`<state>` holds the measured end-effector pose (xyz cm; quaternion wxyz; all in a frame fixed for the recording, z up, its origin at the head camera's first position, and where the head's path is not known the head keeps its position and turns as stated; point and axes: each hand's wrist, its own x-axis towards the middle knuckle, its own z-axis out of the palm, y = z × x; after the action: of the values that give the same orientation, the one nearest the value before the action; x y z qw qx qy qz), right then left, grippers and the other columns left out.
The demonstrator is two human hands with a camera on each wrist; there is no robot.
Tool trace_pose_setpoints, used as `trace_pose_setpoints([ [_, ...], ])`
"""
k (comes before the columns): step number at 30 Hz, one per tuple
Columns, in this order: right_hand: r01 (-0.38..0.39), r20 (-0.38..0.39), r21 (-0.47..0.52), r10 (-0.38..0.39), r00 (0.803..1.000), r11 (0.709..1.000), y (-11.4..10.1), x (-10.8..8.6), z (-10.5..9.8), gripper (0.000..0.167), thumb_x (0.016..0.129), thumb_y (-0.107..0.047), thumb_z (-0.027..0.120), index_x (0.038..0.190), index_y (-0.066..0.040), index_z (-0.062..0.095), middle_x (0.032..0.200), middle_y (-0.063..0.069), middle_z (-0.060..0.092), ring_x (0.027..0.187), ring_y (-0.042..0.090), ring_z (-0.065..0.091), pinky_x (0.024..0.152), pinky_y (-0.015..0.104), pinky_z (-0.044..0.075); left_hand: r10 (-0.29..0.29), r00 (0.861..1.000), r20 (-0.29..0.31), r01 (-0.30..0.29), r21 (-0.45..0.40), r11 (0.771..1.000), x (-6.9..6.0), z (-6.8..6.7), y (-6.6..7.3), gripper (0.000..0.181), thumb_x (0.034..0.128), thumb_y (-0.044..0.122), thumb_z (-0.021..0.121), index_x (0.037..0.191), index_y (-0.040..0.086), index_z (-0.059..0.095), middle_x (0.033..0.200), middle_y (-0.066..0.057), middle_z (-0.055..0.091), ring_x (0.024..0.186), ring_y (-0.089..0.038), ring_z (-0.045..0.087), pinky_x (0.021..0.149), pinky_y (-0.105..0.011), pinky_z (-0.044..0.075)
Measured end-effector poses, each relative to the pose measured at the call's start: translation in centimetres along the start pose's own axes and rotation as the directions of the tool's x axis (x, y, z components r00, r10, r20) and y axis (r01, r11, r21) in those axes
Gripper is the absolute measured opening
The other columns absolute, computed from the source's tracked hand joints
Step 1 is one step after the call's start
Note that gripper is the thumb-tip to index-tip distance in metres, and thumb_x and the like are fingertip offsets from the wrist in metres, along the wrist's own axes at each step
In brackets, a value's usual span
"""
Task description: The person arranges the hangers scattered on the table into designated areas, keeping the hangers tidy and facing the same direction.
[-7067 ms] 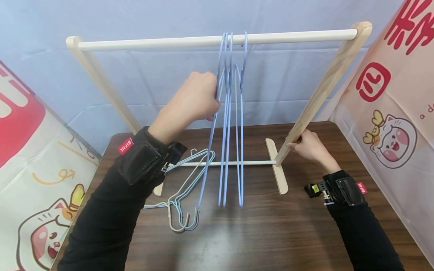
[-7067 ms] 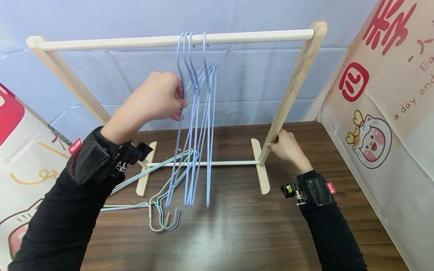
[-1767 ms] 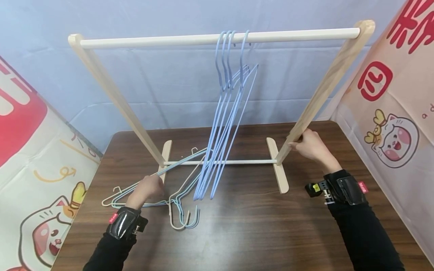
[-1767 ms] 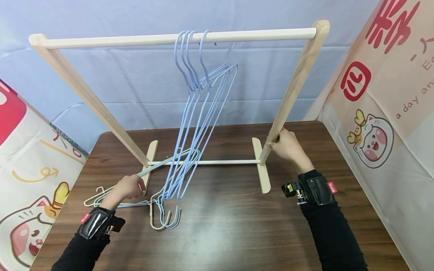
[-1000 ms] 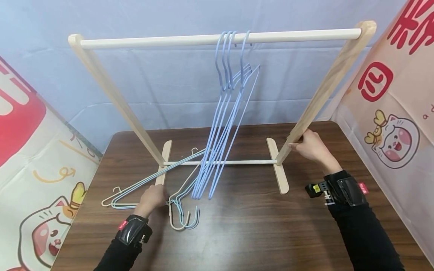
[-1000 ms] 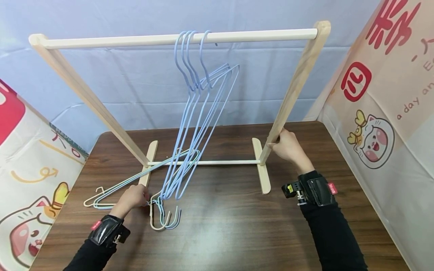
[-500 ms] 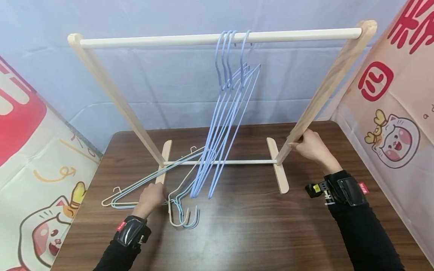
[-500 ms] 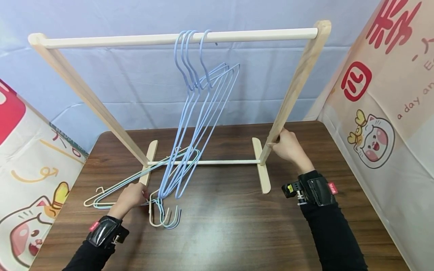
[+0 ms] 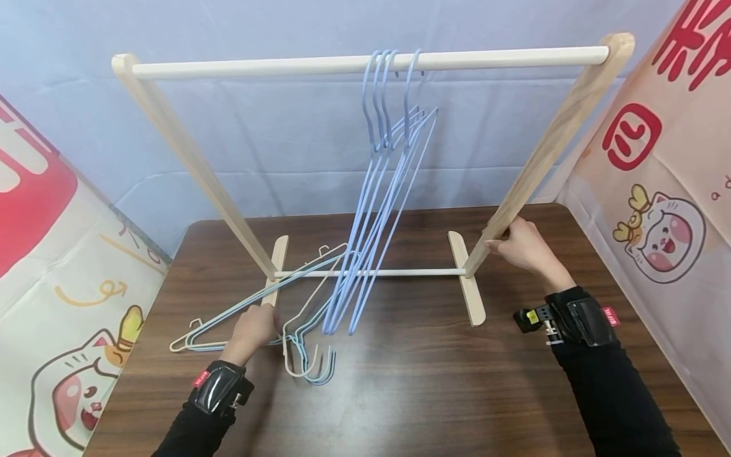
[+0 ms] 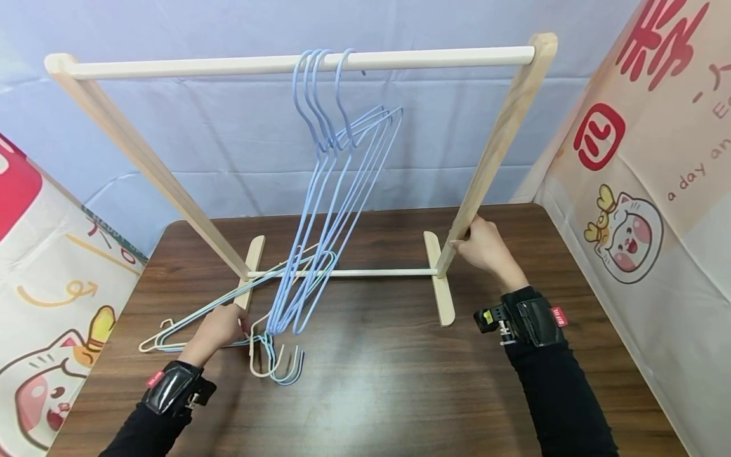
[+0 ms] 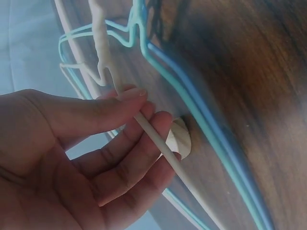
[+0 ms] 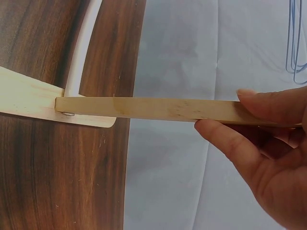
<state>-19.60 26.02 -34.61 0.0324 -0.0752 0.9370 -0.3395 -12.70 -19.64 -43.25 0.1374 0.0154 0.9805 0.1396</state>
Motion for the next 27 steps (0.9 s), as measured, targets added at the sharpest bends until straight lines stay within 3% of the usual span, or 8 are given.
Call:
trace_pose_setpoints([
  [11, -0.004, 0.001, 0.005, 0.004, 1.0, 1.0, -0.1, -0.1, 0.0, 0.035, 0.086, -0.005, 0.058, 0.116, 0.01, 0.046, 0.104, 0.031, 0.052, 0.089, 0.041, 0.057, 0.063, 0.039, 0.045, 0.029, 0.999, -0.039, -0.029, 0.008, 1.0, 0.1, -0.6, 0.1, 0.009, 0.0648, 0.004, 0.069, 0.06, 0.009, 0.063, 0.059, -0.002, 0.056, 0.054, -0.02, 0.05, 0.047, -0.032, 0.041],
  [16, -0.003, 0.001, 0.004, 0.003, 1.0, 1.0, -0.1, 0.0, 0.0, 0.035, 0.086, -0.005, 0.058, 0.116, 0.01, 0.046, 0.103, 0.031, 0.052, 0.088, 0.041, 0.057, 0.063, 0.038, 0.046, 0.041, 0.997, -0.064, -0.042, -0.002, 0.999, 0.1, -1.1, 0.1, 0.009, 0.0677, 0.005, 0.069, 0.06, 0.009, 0.065, 0.061, -0.002, 0.06, 0.056, -0.02, 0.053, 0.049, -0.033, 0.043],
  [27, -0.001, -0.002, -0.008, 0.001, 1.0, 1.0, -0.1, 0.0, 0.0, 0.035, 0.085, -0.004, 0.058, 0.114, 0.011, 0.045, 0.103, 0.032, 0.052, 0.089, 0.041, 0.057, 0.063, 0.039, 0.045, 0.016, 0.998, -0.059, -0.016, -0.004, 1.0, -0.1, -1.8, 0.5, 0.008, 0.0717, 0.01, 0.067, 0.064, 0.01, 0.065, 0.067, -0.005, 0.061, 0.057, -0.021, 0.052, 0.047, -0.033, 0.041],
])
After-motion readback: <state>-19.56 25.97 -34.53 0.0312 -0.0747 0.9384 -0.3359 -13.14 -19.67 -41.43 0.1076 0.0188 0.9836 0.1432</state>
